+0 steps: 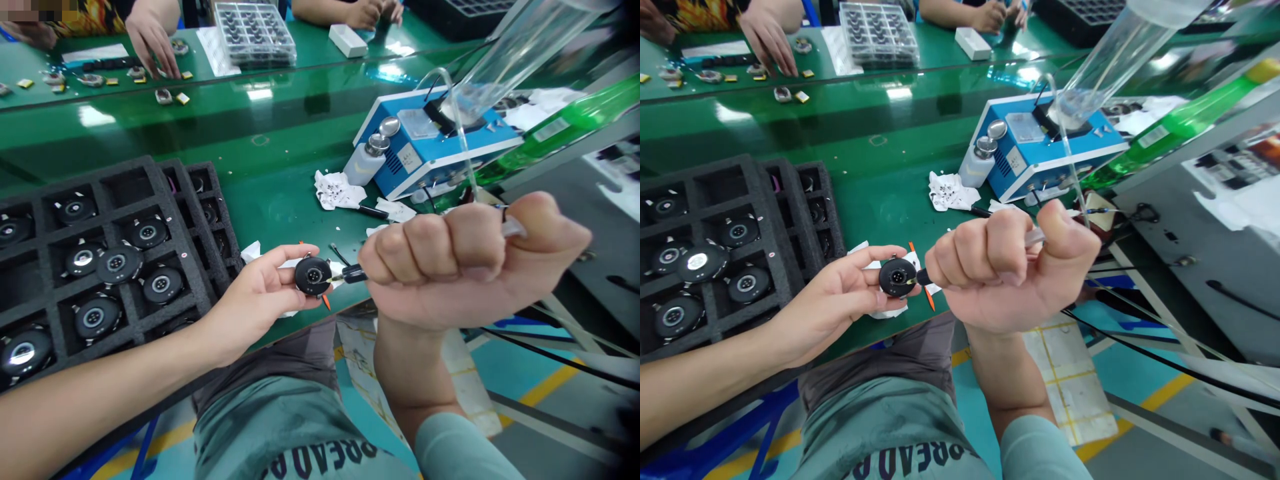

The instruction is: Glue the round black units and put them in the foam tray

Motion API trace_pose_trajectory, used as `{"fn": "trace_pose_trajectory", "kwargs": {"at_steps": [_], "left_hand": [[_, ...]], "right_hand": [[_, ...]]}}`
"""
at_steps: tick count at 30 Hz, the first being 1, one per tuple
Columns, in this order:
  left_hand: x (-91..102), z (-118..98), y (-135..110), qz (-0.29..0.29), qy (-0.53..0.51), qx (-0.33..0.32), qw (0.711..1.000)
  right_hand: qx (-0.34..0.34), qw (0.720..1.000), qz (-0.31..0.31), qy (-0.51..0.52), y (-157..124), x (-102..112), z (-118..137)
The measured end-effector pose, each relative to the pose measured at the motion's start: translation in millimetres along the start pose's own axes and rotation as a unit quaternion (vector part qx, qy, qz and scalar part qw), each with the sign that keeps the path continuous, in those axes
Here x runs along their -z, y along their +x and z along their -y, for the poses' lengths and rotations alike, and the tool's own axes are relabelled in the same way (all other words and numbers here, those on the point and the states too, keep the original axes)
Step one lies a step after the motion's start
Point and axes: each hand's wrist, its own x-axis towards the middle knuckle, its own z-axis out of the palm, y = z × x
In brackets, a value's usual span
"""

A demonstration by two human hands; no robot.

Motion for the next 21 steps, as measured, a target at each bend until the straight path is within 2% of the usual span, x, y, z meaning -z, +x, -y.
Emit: {"fn": "trace_pose_trajectory", "kwargs": {"at_steps": [6,12,21], "left_hand": [[-0.6,0.4,0.1,-0.001,-0.002,-0.001,1.000],[-2.8,0.6,1.2,-0.002,-0.009,0.000,1.000],[-4.3,2.2,1.2,-0.003,-0.010,0.000,1.000]], "right_hand": [[-0.035,0.998,-0.059,0.005,-3.1,-9.6,2.6],[0.003,1.000,0.002,0.013,5.5,-7.7,-2.9],[0.020,1.000,0.009,0.023,9.3,-6.8,-6.0]]}}
